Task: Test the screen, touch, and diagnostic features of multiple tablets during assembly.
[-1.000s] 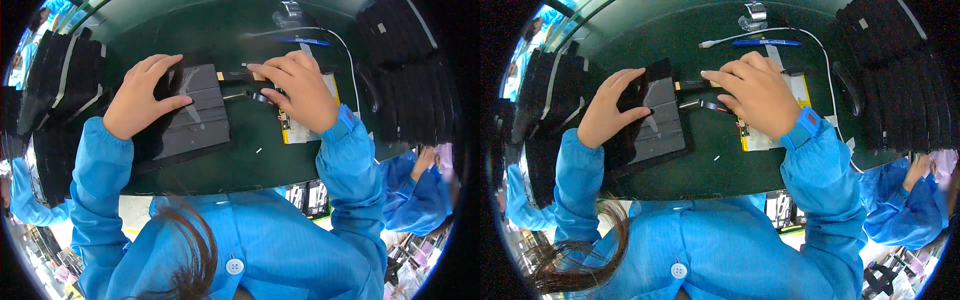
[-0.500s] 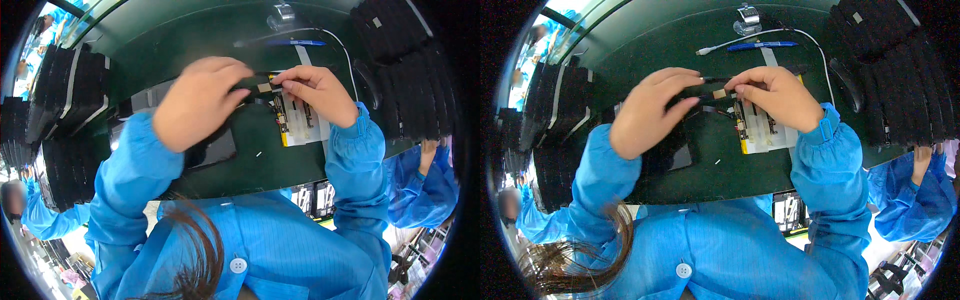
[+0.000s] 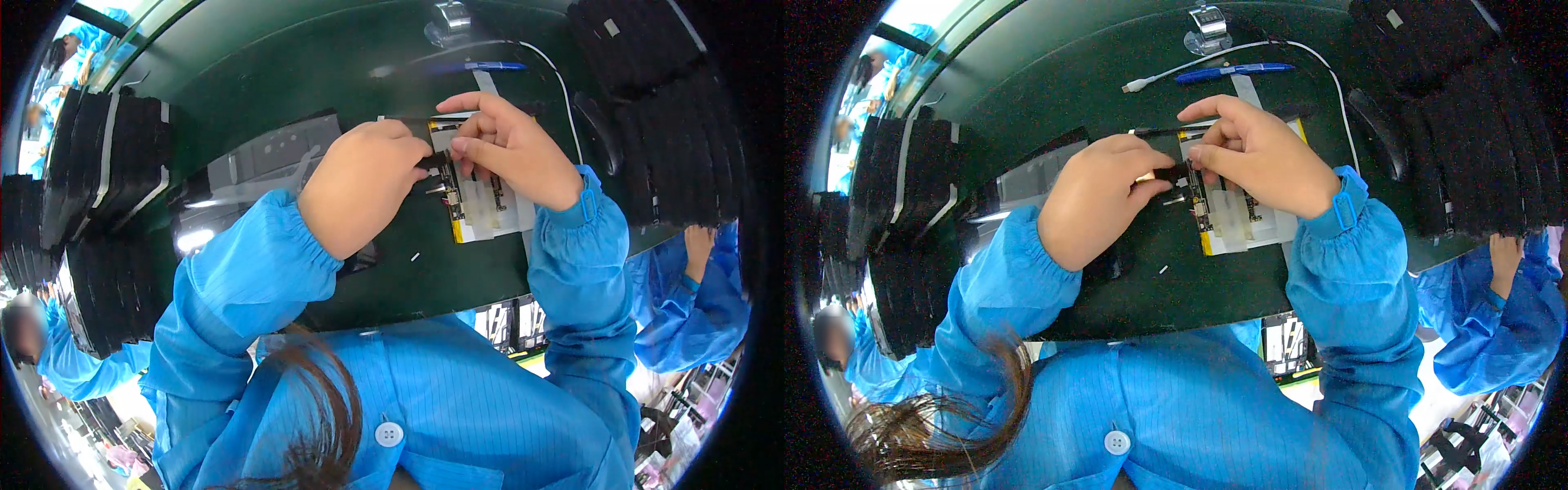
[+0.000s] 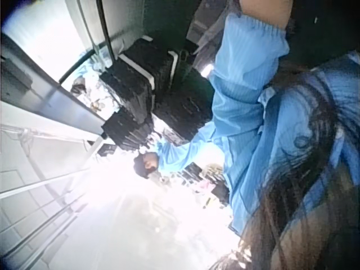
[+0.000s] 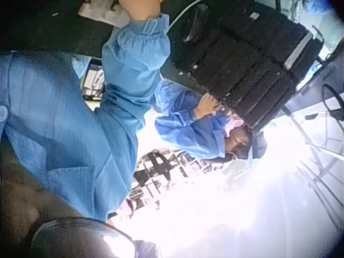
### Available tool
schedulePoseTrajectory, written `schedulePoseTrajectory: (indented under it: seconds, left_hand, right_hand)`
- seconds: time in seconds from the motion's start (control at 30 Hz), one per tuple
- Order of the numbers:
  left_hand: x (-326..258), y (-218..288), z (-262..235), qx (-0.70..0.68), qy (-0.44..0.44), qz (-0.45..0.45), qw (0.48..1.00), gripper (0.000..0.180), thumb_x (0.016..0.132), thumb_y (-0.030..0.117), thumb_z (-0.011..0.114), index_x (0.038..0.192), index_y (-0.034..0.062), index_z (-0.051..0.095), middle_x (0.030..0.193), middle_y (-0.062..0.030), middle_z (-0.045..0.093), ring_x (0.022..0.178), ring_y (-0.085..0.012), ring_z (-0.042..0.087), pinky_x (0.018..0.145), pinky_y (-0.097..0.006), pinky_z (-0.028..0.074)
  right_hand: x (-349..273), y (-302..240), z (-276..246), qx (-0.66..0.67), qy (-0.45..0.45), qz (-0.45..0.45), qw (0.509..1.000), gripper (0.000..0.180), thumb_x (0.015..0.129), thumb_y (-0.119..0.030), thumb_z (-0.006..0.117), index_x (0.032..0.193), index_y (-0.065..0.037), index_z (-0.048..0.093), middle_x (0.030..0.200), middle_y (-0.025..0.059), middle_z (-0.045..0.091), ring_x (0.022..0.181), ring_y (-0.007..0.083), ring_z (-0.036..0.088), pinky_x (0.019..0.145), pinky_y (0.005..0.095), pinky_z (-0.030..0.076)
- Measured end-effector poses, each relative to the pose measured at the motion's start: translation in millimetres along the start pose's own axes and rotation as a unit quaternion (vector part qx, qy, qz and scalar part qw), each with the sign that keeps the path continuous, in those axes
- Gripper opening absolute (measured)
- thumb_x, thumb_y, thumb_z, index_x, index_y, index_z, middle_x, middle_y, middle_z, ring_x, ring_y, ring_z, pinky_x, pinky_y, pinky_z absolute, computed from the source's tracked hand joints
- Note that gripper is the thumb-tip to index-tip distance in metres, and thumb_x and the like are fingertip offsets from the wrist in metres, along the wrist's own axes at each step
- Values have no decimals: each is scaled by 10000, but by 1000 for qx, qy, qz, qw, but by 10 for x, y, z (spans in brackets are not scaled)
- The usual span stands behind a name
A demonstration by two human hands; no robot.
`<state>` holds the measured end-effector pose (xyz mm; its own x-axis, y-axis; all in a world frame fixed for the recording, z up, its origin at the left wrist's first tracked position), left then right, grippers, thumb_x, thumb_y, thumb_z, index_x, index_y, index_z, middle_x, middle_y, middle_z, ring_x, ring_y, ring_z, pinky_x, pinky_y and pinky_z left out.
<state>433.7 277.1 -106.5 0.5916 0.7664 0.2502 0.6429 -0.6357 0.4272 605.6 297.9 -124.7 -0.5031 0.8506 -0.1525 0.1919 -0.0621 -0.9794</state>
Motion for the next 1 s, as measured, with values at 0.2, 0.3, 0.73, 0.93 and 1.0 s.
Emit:
schedulePoseTrajectory:
  seconds: [0.2, 0.3, 0.73, 0.93, 1.0]
  left_hand:
    - [-26, -25, 10, -7, -29, -17, 999, 177, 713, 107, 672, 874, 41, 646, 851, -134, 608, 813, -311, 585, 710, -371, 482]
    - [-30, -35, 22, -5, -37, -20, 999, 173, 711, 105, 673, 868, 39, 648, 853, -134, 608, 815, -310, 585, 711, -371, 482]
    - [-45, -23, 7, -2, -29, -5, 1000, 166, 713, 94, 664, 867, 34, 645, 849, -130, 597, 804, -313, 580, 707, -375, 478]
    - [-26, -6, 12, 5, -27, 3, 1000, 155, 715, 87, 661, 858, 32, 639, 850, -129, 598, 809, -311, 579, 707, -376, 477]
    - [-25, -4, 21, 5, -23, 4, 1000, 153, 716, 87, 661, 858, 32, 638, 851, -128, 598, 810, -312, 579, 711, -376, 477]
  right_hand:
    - [4, -16, -4, -25, -14, -2, 1000, 320, 866, -119, 569, 1163, -31, 486, 773, 12, 560, 667, 65, 518, 561, 210, 421]
    - [-2, -14, -3, -23, -14, 3, 1000, 306, 867, -116, 568, 1152, -30, 497, 773, 10, 559, 672, 60, 515, 567, 208, 421]
    - [-8, -28, 7, -41, -31, 12, 999, 281, 871, -109, 558, 1130, -13, 509, 794, 22, 570, 709, 60, 531, 601, 205, 439]
    - [-7, -26, 16, -25, -35, 10, 999, 274, 872, -97, 553, 1127, -5, 507, 806, 30, 574, 722, 64, 536, 616, 209, 445]
    - [-5, -16, 18, -1, -13, 4, 1000, 272, 835, -68, 583, 1098, -11, 540, 818, 34, 576, 701, 66, 524, 622, 205, 446]
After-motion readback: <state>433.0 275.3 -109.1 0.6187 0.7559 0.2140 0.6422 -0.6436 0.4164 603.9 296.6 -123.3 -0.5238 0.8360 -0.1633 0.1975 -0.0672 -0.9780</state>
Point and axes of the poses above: each hand's wrist, its own x-axis towards the middle knuckle, its own z-axis out of the palm, y = z × x, the point moved 3 cm from there along x, towards the middle knuckle
